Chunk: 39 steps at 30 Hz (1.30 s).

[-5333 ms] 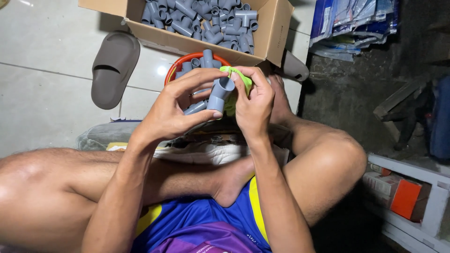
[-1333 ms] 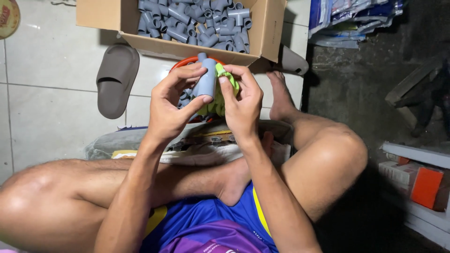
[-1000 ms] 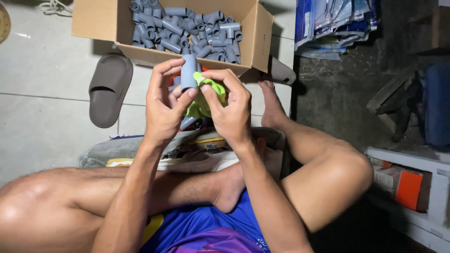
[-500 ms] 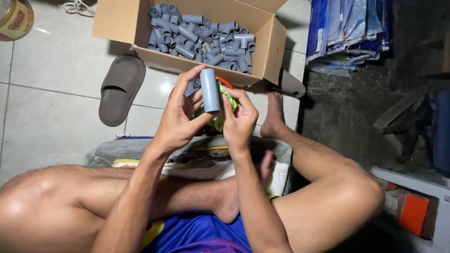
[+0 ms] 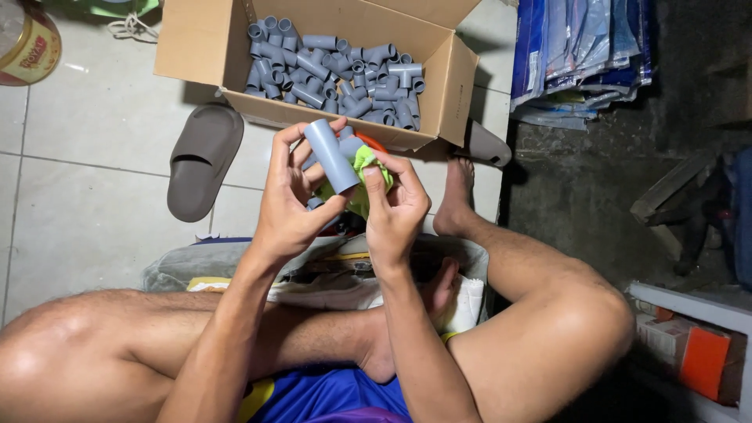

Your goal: Cleaning PVC T-fittings with a cloth and placing them into a bucket.

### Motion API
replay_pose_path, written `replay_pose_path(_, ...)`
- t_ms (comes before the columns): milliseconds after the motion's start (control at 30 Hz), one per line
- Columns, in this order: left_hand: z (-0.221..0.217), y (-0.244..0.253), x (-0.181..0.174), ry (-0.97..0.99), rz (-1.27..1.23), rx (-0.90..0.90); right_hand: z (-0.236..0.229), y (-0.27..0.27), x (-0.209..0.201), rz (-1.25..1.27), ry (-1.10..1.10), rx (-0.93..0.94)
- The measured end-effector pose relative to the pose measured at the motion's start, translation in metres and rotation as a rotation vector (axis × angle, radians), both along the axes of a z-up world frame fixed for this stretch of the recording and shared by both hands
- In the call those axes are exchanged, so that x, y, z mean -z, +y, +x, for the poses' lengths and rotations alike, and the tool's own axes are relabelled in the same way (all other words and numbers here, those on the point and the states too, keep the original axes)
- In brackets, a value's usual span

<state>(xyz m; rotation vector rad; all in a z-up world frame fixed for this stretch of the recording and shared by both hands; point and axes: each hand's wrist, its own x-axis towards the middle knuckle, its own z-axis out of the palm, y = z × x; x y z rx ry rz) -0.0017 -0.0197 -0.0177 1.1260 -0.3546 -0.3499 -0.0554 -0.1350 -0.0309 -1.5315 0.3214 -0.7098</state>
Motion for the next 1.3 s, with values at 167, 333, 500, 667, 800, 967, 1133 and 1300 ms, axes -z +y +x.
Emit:
replay_pose_path(167, 0.0, 0.003, 0.0, 0.036, -0.057, -0.04, 0.001, 0.002, 0.01, -0.009, -0.028, -0.09)
replay_pose_path(333, 0.001, 0.005, 0.011, 0.034, -0.082, -0.016, 0.0, 0.001, 0.002, -0.034, -0.034, -0.092)
replay_pose_path(500, 0.003, 0.006, 0.014, 0.064, -0.023, -0.046, 0.003, 0.001, 0.007, -0.104, -0.032, -0.119)
replay_pose_path(667, 0.002, 0.002, 0.004, -0.036, 0.089, -0.064, 0.004, -0.002, 0.009, -0.088, -0.013, -0.112)
replay_pose_path(800, 0.006, -0.005, 0.005, -0.092, 0.104, -0.034, 0.0, -0.003, 0.0, -0.103, 0.027, -0.074)
replay_pose_path(967, 0.011, -0.009, -0.004, -0.112, 0.079, 0.011, -0.004, -0.007, -0.009, -0.11, 0.039, -0.061)
replay_pose_path(1133, 0.01, -0.008, -0.005, -0.139, 0.048, 0.025, -0.011, -0.015, -0.013, 0.0, 0.084, -0.206)
replay_pose_path(1300, 0.01, -0.007, 0.001, -0.144, 0.028, 0.035, -0.011, -0.013, -0.016, 0.004, 0.09, -0.193)
